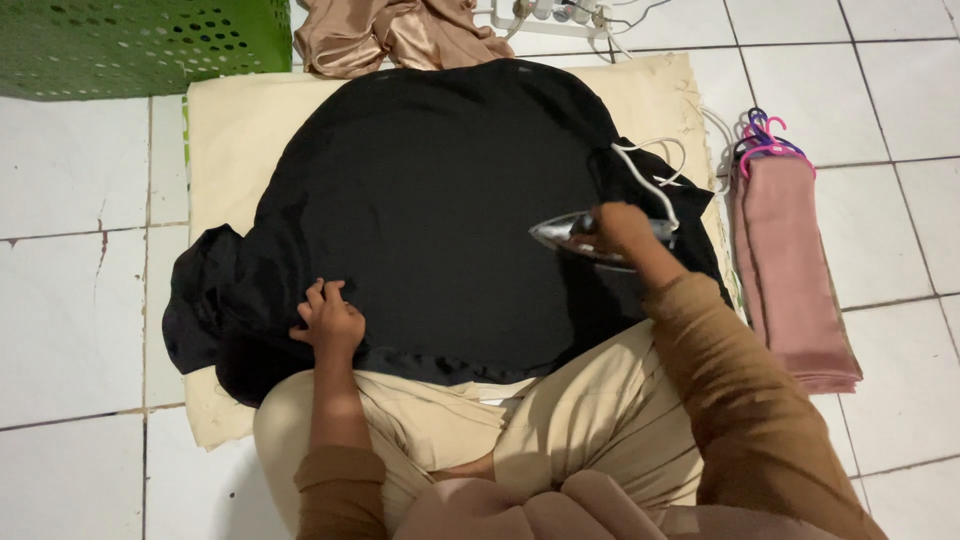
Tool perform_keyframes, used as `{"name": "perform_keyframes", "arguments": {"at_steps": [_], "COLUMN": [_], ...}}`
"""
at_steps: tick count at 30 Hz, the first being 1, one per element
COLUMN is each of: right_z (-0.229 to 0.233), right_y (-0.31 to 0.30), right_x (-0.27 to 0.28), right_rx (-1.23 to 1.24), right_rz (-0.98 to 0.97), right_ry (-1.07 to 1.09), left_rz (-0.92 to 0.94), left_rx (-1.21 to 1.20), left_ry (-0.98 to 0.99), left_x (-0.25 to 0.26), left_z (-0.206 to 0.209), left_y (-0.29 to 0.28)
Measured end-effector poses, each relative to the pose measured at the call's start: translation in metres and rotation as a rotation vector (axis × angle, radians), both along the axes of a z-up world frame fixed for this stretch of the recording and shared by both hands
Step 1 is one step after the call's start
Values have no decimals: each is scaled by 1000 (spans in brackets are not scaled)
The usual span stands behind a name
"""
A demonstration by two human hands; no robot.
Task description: The person is ironing a black garment on a padded mat placed on the floor, smoothing out wrinkles with steady strokes.
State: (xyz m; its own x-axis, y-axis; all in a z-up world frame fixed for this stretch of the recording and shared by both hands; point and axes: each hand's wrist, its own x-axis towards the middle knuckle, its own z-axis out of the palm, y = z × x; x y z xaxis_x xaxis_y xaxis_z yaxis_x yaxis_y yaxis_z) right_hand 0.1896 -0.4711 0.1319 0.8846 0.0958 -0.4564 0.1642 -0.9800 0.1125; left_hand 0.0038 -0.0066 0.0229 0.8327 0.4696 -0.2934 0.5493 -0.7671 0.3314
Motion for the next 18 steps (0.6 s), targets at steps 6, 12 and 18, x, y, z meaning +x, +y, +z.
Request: {"name": "perform_keyframes", "arguments": {"at_steps": [6, 12, 18], "right_z": [9, -8, 20], "right_y": [76, 100, 64], "right_x": [-102, -160, -104], "right_rx": [86, 227, 19], "right_rz": [332, 650, 294], "right_ry": [283, 169, 10], "left_rz": [-12, -38, -24], "left_rx": [-16, 26, -16], "left_ry": [-52, -32, -9], "left_x": [-3, -5, -5], "left_z": [3, -5, 13], "left_y": [-1, 4, 0]}}
